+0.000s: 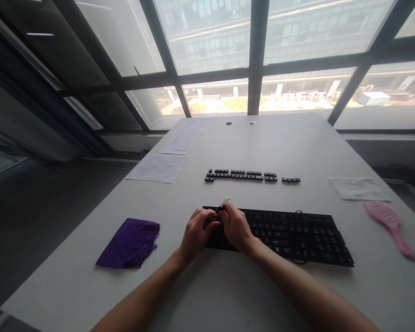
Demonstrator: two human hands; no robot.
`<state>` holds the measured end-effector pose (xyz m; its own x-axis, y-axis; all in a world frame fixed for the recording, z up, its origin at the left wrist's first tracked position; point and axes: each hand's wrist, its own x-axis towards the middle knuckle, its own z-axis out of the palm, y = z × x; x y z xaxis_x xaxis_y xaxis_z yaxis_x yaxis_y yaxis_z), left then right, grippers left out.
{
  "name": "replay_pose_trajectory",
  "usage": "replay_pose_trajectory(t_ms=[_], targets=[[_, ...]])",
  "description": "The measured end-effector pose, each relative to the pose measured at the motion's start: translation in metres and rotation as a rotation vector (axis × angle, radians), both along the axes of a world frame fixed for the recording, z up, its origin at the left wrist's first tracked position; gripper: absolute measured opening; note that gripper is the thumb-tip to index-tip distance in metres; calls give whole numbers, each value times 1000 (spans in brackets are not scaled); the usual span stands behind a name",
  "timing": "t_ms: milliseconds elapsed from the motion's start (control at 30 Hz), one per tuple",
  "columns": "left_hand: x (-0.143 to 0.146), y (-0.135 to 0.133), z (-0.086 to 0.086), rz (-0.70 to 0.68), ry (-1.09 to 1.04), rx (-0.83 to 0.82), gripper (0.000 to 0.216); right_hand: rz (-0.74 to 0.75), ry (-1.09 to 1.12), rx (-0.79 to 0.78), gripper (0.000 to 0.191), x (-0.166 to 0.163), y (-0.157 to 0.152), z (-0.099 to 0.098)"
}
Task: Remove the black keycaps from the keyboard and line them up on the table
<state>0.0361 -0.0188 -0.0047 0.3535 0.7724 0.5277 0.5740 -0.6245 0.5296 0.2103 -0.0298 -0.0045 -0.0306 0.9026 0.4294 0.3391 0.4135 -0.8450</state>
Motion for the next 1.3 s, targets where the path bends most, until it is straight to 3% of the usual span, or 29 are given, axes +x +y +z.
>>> replay_pose_trajectory(t_ms=[200,400,533,733,900,1067,1300], targets=[[2,3,3,-162,77,-17,13,-40,94,-146,13,0,4,0],[0,10,12,-38,-59,-84,16,-124,202,-190,15,0,8,2],[-1,52,16,-6,-112,-180,19,-116,275,-215,14,0,10,1],[7,122,-1,-50,-6,-250,17,-109,265,-204,14,0,10,0],[5,138,-11,-124,146,-111,9,-95,246,-207,14,1,10,2],[10,149,-7,-42,285,92,3,-65,250,-228,12,0,11,1],[19,167,-10,30,300,144,2,-57,264,-233,13,0,12,-3]])
